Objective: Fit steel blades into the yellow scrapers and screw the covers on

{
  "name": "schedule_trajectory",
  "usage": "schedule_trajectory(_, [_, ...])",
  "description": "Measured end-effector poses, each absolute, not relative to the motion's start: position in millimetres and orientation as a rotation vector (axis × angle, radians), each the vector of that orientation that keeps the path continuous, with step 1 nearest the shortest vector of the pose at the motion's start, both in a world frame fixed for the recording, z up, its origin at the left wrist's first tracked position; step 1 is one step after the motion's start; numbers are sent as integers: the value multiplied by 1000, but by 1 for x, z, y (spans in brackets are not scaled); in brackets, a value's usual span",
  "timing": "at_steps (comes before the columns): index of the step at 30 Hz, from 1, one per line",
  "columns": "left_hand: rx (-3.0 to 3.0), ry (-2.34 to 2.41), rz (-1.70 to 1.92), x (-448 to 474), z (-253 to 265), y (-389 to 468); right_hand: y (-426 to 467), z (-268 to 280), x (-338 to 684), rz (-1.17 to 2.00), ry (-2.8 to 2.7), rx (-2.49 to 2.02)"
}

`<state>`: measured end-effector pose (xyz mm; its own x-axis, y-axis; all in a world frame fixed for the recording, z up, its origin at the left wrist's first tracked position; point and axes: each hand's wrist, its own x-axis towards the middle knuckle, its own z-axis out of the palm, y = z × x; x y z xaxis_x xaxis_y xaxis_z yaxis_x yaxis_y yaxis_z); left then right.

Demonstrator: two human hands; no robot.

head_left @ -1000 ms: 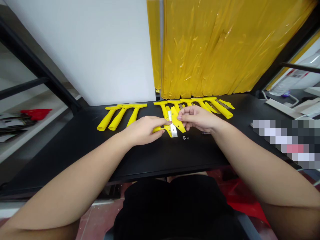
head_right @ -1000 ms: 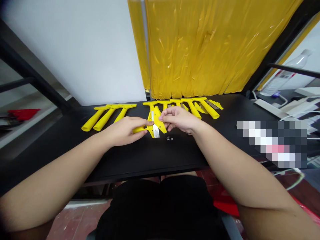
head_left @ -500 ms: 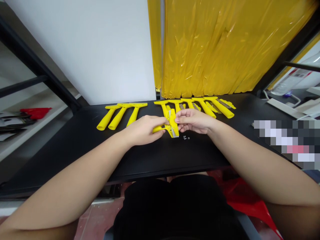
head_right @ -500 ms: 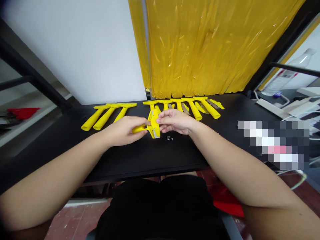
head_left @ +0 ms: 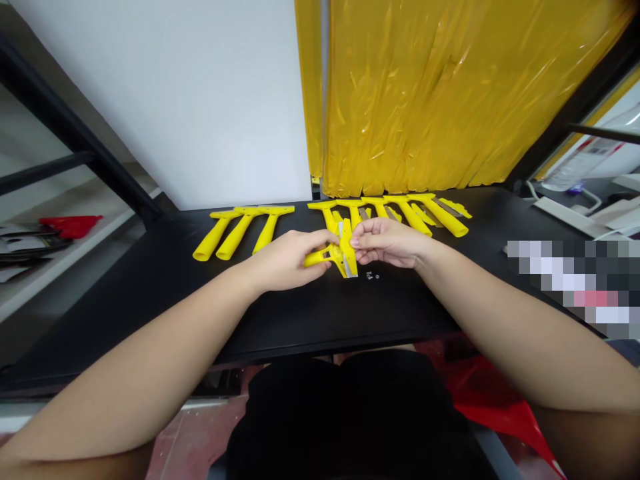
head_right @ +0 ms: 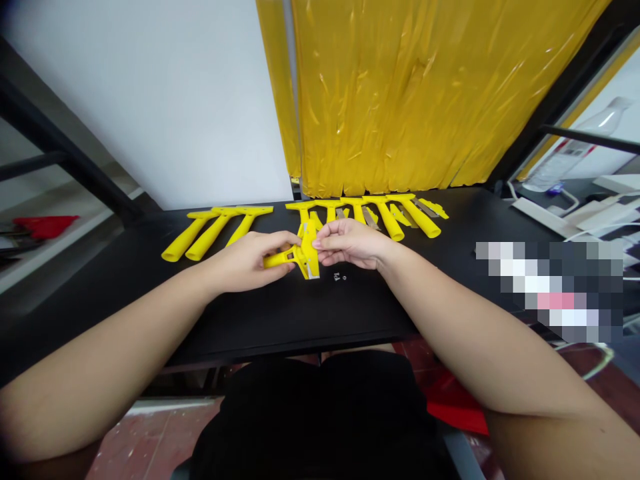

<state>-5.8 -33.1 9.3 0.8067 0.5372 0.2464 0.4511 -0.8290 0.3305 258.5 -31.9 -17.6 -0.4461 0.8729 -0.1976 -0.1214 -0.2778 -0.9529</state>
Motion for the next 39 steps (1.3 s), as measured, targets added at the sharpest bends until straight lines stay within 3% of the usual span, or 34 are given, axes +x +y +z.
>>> schedule_trajectory(39, [2865,830,438,-7,6,-33,-34,-18,247,1726,-1195,-1046])
